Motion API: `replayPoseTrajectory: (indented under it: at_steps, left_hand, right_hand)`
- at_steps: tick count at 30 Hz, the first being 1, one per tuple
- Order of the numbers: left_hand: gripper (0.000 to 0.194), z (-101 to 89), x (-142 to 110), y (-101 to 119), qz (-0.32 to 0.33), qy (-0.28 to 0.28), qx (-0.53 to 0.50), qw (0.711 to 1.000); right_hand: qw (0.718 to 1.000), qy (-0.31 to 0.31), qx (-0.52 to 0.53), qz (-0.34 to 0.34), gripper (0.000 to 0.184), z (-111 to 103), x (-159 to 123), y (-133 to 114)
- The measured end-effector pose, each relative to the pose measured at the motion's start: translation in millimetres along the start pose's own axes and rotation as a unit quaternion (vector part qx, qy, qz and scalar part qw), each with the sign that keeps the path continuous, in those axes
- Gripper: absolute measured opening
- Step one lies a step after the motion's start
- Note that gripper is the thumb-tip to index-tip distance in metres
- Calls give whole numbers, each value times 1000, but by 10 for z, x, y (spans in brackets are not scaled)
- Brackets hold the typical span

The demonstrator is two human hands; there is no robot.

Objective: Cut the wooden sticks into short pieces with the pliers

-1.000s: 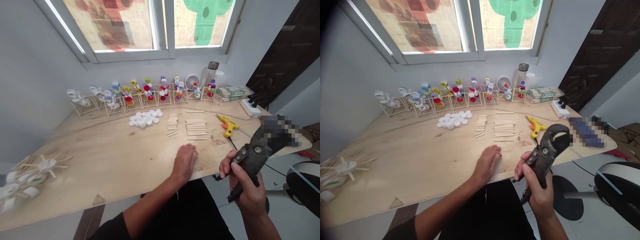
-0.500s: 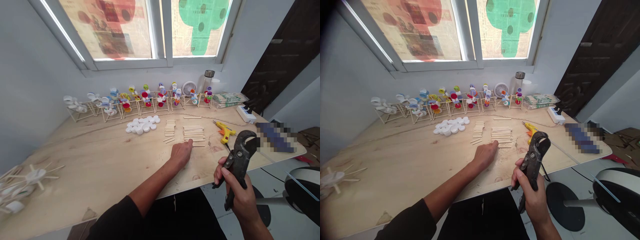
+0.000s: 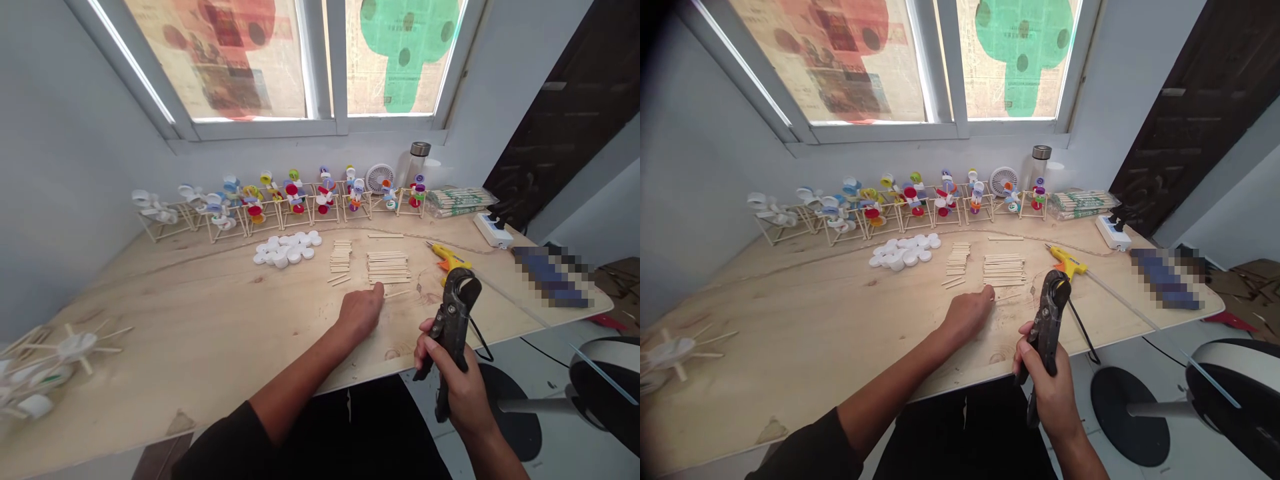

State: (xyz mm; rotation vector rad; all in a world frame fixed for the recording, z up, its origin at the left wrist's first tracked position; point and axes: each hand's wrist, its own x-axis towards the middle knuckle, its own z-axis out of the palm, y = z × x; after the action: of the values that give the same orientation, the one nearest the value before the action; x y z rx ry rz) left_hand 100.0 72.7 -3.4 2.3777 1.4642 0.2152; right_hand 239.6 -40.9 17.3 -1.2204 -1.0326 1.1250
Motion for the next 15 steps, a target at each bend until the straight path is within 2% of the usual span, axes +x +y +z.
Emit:
replayPoseTrajectory:
  at_steps: [2,3,4,6,8,9,11,15]
  left_hand:
    - [14,-40,-129,-4,7,9,-61,998]
    - [13,-62,-202,-6,18,19,-168,985]
    - [15,-83,-278,-7,22,7,-279,960]
    - [21,-117,-422,-8,-2,-53,-458,887]
    - [26,-137,-544,-7,-30,-113,-571,812]
    - [28,-143,-594,-7,-41,-135,-607,782]
    - [31,-148,-675,-5,-53,-166,-651,739]
    - [33,-167,-780,-6,-69,-194,-686,698]
  right_hand:
    - [1000,7,1,1,20,18,15,27]
    - [1000,13,1,1,20,31,27,36]
    - [1000,21,0,1,21,48,41,40]
    - [999,39,-7,-6,22,96,73,35]
    - [999,28,-17,0,26,161,108,16]
    - [1000,25,-13,3,28,198,124,5]
    - [1000,8,-5,1,27,272,153,-10]
    - [1000,1,-8,9,21,398,183,5]
